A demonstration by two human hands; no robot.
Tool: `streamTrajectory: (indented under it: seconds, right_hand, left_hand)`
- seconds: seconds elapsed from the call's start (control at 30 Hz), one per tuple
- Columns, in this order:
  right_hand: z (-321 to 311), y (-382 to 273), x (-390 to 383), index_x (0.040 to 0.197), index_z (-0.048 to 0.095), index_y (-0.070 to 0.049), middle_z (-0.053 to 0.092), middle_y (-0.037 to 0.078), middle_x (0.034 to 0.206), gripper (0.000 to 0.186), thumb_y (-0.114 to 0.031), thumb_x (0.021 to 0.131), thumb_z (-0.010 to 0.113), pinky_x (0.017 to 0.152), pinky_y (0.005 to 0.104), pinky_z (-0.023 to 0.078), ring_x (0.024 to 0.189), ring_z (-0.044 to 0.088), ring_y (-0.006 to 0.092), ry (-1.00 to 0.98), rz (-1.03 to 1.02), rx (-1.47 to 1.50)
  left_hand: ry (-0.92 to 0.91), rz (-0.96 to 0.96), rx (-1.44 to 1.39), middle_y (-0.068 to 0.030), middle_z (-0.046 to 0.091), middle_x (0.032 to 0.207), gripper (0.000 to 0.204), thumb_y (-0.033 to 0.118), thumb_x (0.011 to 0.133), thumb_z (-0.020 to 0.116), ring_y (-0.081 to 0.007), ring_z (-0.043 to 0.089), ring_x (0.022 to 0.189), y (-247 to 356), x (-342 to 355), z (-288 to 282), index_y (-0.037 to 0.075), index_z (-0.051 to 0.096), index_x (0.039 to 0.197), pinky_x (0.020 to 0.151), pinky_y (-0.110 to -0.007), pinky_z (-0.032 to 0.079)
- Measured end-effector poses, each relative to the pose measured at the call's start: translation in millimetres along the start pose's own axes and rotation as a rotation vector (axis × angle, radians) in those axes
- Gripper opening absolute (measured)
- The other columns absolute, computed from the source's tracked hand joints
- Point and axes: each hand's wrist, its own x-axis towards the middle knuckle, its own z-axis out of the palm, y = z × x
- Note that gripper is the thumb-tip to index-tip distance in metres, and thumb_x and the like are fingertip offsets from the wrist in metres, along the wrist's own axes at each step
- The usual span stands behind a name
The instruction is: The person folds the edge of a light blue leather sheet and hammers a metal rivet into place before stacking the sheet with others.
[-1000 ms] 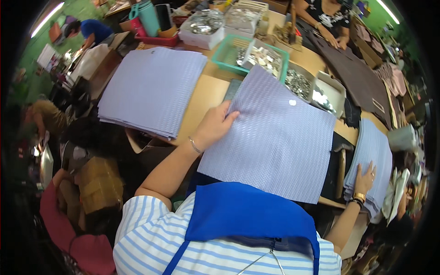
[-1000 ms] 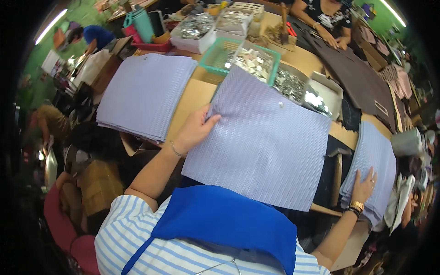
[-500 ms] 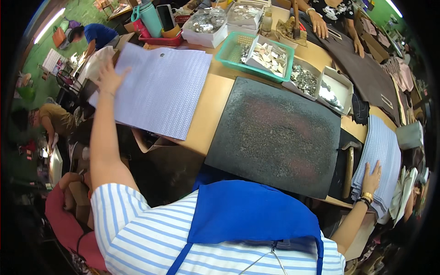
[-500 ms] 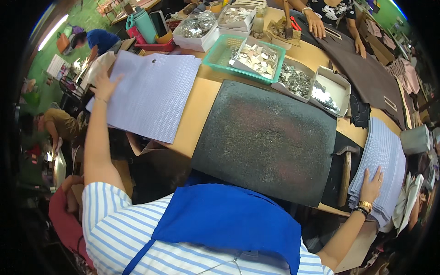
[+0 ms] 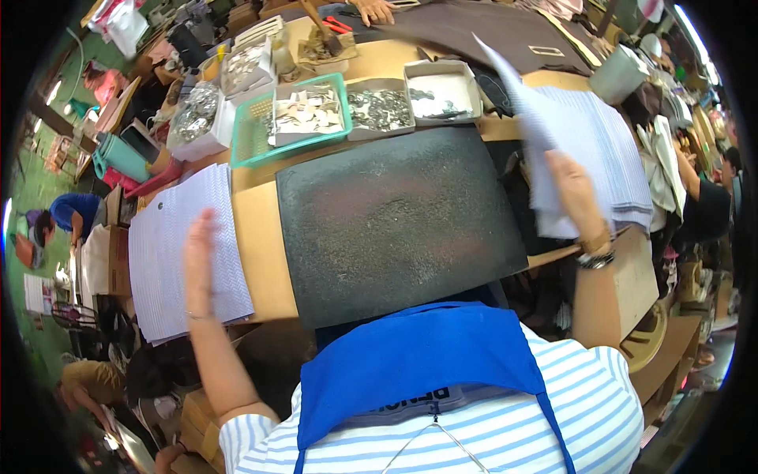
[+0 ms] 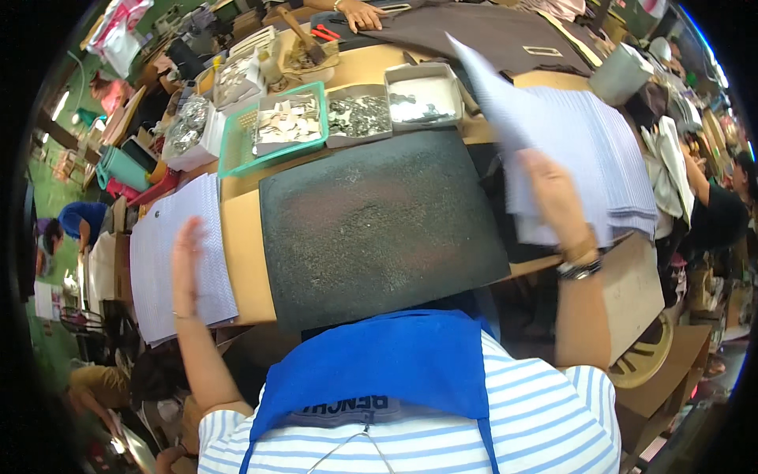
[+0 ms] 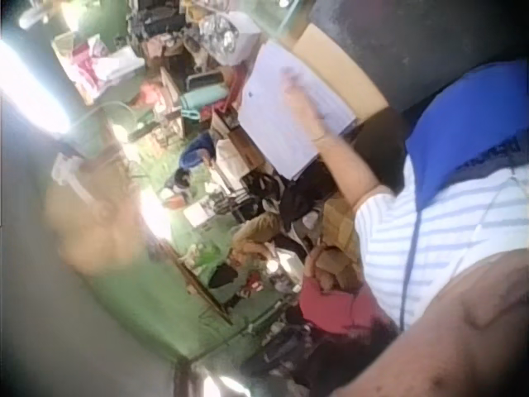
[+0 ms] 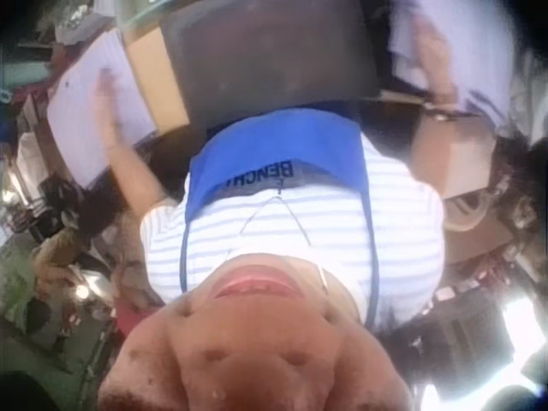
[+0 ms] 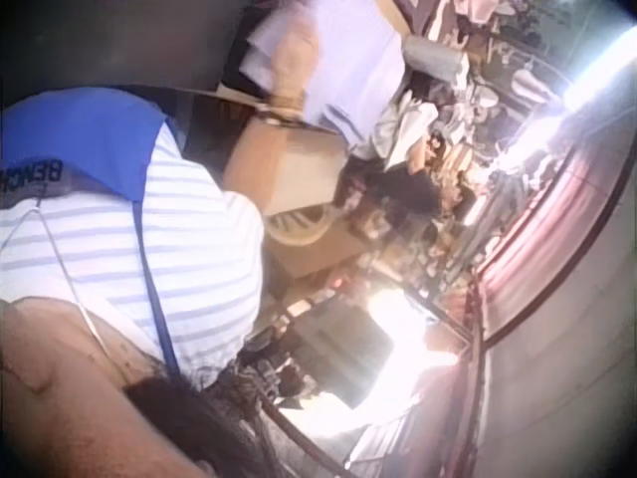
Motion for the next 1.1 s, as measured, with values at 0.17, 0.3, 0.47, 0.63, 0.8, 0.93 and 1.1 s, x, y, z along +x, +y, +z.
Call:
streamTrajectory:
  seconds: [0.17,0.3,0.47,0.63,0.8,0.93,1.1]
  right_hand:
    - [116,-89,-75,0.150,0.053,-0.007,0.062,0.021,0.143,0.055,-0.040,0.106,0.057,0.114,0.0371,0.043,0.131,0.061,0.0330,-0.698,-0.333,0.004]
    - [127,-62,-73,0.144,0.058,-0.011,0.063,0.019,0.141,0.050,-0.044,0.105,0.057,0.116,0.0551,0.037,0.134,0.057,0.0355,-0.604,-0.447,-0.286]
    - [124,-33,-50,0.138,0.062,-0.013,0.061,0.014,0.145,0.047,-0.044,0.103,0.060,0.116,0.0681,0.031,0.142,0.049,0.0374,-0.426,-0.445,-0.442]
    - [126,-15,-31,0.136,0.065,-0.013,0.061,0.014,0.145,0.045,-0.039,0.100,0.066,0.116,0.0676,0.031,0.144,0.047,0.0371,-0.314,-0.517,-0.582]
    - [101,-2,-16,0.126,0.070,-0.010,0.065,0.015,0.137,0.033,-0.025,0.096,0.069,0.114,0.0571,0.038,0.134,0.056,0.0353,-0.060,-0.512,-0.572]
    - [42,63,-5,0.116,0.067,0.000,0.069,0.019,0.124,0.028,0.003,0.089,0.063,0.100,0.0437,0.050,0.116,0.064,0.0378,0.177,-0.337,-0.539]
    - [18,107,-14,0.116,0.064,-0.004,0.069,0.015,0.115,0.028,0.002,0.089,0.066,0.097,0.0451,0.049,0.105,0.064,0.0363,0.099,-0.161,-0.529]
  left_hand:
    - [-0.556,-0.315,-0.519,-0.0140,0.059,0.146,0.087,0.071,0.103,0.042,-0.0211,0.063,0.123,36,-49,147,0.007,0.032,0.162,0.101,-0.036,0.050]
    - [-0.419,-0.331,-0.447,-0.0145,0.057,0.147,0.071,0.050,0.107,0.052,-0.0226,0.058,0.129,34,-45,169,0.001,0.038,0.156,0.110,-0.038,0.045]
    - [-0.366,-0.101,-0.392,-0.0153,0.056,0.146,0.052,0.014,0.103,0.064,-0.0218,0.057,0.128,7,-44,163,-0.004,0.045,0.147,0.114,-0.037,0.042]
    - [-0.269,-0.116,-0.232,-0.0112,0.063,0.134,0.060,0.008,0.099,0.069,-0.0192,0.063,0.115,2,-33,138,-0.004,0.041,0.150,0.100,-0.034,0.052]
    - [-0.065,0.153,0.247,-0.0095,0.065,0.125,0.058,0.013,0.094,0.075,-0.0163,0.063,0.101,45,-16,126,0.000,0.051,0.145,0.085,-0.031,0.054]
    - [0.004,0.406,0.530,-0.0096,0.071,0.111,0.042,0.021,0.091,0.078,-0.0217,0.066,0.088,84,39,136,0.005,0.068,0.128,0.080,-0.035,0.054]
    - [-0.091,0.573,0.616,-0.0067,0.075,0.106,0.029,0.023,0.093,0.074,-0.0238,0.070,0.092,107,114,208,0.010,0.074,0.119,0.085,-0.037,0.054]
